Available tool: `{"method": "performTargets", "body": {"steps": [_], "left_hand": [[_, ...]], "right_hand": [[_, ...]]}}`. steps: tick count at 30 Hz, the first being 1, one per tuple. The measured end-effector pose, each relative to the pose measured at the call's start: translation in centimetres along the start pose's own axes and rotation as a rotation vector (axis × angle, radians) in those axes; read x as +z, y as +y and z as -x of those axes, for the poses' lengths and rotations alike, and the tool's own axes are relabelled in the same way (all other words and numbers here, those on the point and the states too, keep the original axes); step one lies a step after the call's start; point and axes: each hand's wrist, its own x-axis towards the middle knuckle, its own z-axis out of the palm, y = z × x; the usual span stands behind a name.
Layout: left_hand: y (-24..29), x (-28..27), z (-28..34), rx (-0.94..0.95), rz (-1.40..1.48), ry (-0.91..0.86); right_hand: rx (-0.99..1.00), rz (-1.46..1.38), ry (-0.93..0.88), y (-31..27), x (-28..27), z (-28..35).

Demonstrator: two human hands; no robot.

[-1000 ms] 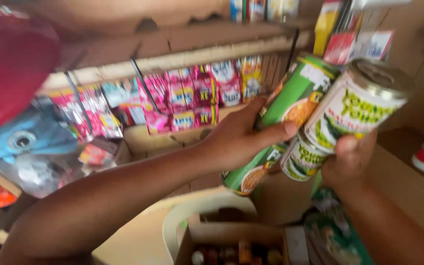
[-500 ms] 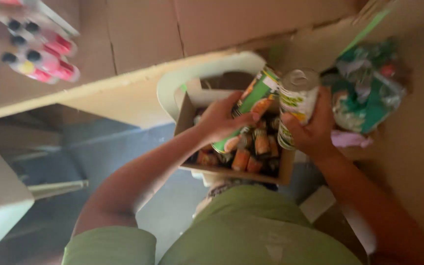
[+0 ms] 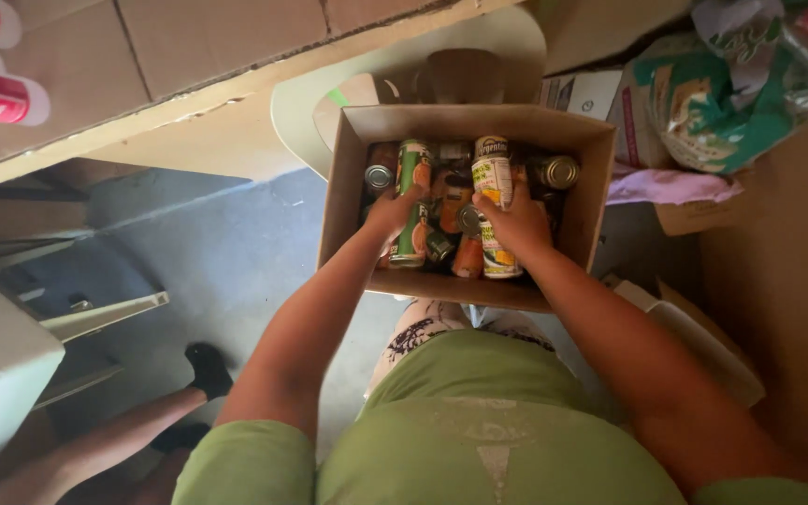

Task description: Arranging and sorting canned goods on shelves in a grocery store.

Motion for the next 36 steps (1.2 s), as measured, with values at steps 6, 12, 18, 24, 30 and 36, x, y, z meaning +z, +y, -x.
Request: {"method": "performTargets", "body": {"steps": [6, 12, 18, 24, 30, 36], "left_hand": [[0.2, 1.7, -2.4, -0.004, -0.152, 0.104], [-0.9, 3.1, -5.2, 0.126, -0.070, 0.074], [-3.4, 2.8, -5.6, 0.091, -0.301, 0.044], [-1.4, 3.0, -0.6, 0.298, -0.335, 0.221], [1.9, 4.8, 2.6, 0.486, -0.120, 0.090], [8.6, 5.4, 6.3, 0.727, 0.217, -0.044]], "right_hand": [[0.030, 0.042, -0.014, 1.5, 3.4, -2.8], [-0.036, -0.016, 0.050, 3.1, 5.0, -3.6], [-0.042, -0.100, 0.040, 4.0, 6.4, -3.4], [-0.044, -0.252, 0.096, 4.1, 7.8, -3.5], [-0.471, -0.005, 0.300, 2.3, 6.5, -2.5], [-0.428, -0.271, 0.255, -5.3, 0.8, 0.4]]}}
